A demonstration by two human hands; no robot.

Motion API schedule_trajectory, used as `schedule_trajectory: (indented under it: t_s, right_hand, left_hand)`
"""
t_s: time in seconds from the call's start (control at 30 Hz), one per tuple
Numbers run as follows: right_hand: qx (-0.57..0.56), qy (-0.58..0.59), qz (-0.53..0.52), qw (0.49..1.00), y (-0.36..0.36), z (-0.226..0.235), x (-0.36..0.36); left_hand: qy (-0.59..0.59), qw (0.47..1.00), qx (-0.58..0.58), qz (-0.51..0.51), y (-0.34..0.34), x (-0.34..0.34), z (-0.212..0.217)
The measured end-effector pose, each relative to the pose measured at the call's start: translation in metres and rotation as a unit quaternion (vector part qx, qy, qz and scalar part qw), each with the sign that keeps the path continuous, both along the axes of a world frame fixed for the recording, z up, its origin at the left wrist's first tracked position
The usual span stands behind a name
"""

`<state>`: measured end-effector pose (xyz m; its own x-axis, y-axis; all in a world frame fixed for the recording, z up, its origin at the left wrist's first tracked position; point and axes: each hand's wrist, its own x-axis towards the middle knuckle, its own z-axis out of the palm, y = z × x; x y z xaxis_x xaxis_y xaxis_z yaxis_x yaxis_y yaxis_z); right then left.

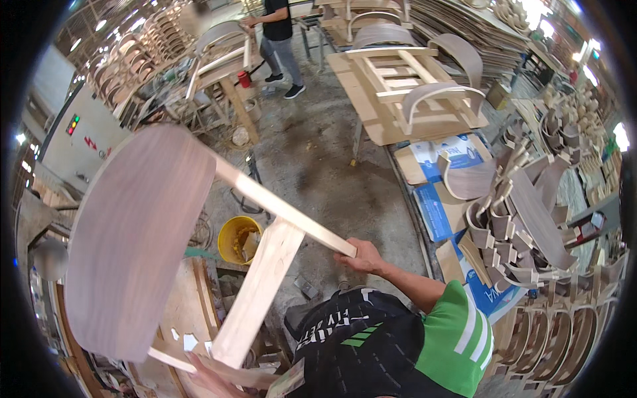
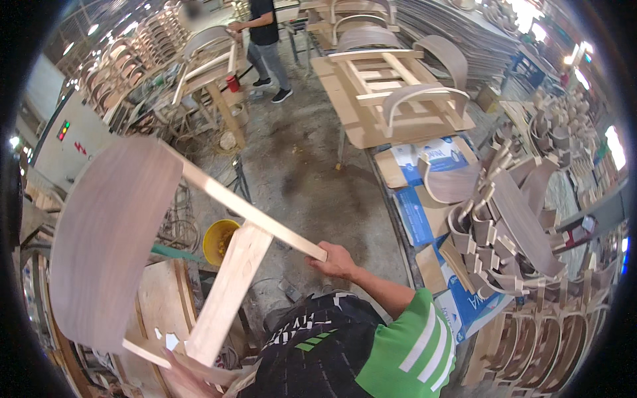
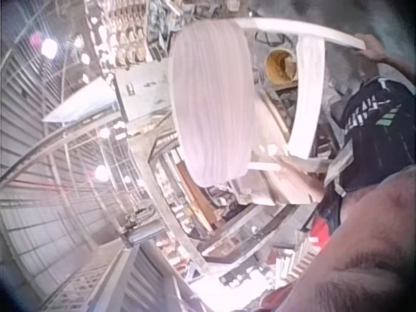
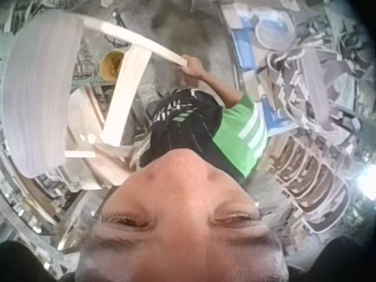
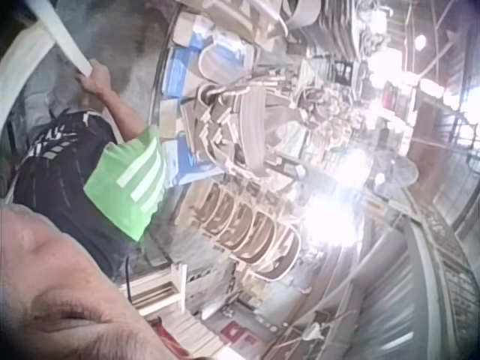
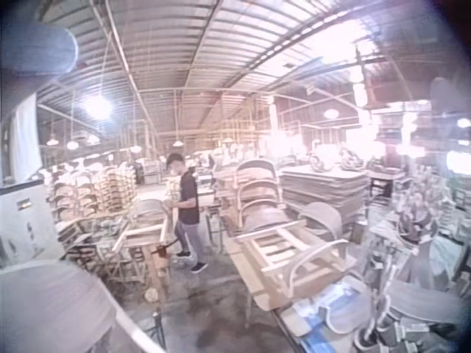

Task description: The person assembles wooden chair frames by hand, repeatedly picking up frames, inserting curved backrest pieces, and placing completed units onto a nearby stack. The worker handles multiple chair frames and backrests in a repetitive assembly sequence.

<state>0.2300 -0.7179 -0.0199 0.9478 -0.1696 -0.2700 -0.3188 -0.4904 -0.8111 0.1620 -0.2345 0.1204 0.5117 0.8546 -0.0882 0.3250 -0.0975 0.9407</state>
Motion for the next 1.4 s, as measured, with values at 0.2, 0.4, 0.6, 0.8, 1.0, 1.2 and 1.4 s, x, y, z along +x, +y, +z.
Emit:
schedule_trajectory:
  t_s: [0.2, 0.4, 0.6, 0.8, 1.0, 1.2, 1.4]
  right_hand:
    - [0.036, -0.225, -0.14, 0.964, -0.048, 0.063, 0.007]
    - [-0.064, -0.409, -0.218, 0.884, -0.116, 0.196, 0.038]
    - [-0.486, -0.575, -0.368, 0.545, -0.155, 0.346, 0.093]
    - [0.033, -0.544, -0.119, 0.83, -0.053, 0.223, 0.254]
    - [0.38, -0.475, -0.105, 0.787, -0.041, 0.219, 0.38]
    - [0.349, -0.488, -0.206, 0.773, -0.126, 0.211, 0.414]
    - [0.376, -0.4, -0.257, 0.795, -0.193, 0.216, 0.428]
  left_hand:
    - [-0.173, 0.97, -0.016, -0.172, -0.013, 0.14, 0.05]
    - [-0.259, 0.872, -0.19, -0.369, -0.078, 0.294, 0.119]
    - [-0.284, 0.81, -0.357, -0.369, -0.21, 0.391, 0.09]
    - [-0.286, 0.74, -0.466, -0.391, -0.328, 0.442, 0.058]
    - [-0.265, 0.702, -0.471, -0.463, -0.376, 0.514, 0.004]
    - [-0.101, 0.745, -0.173, -0.636, -0.261, 0.59, -0.022]
    - [-0.26, 0.732, -0.425, -0.464, -0.221, 0.695, 0.038]
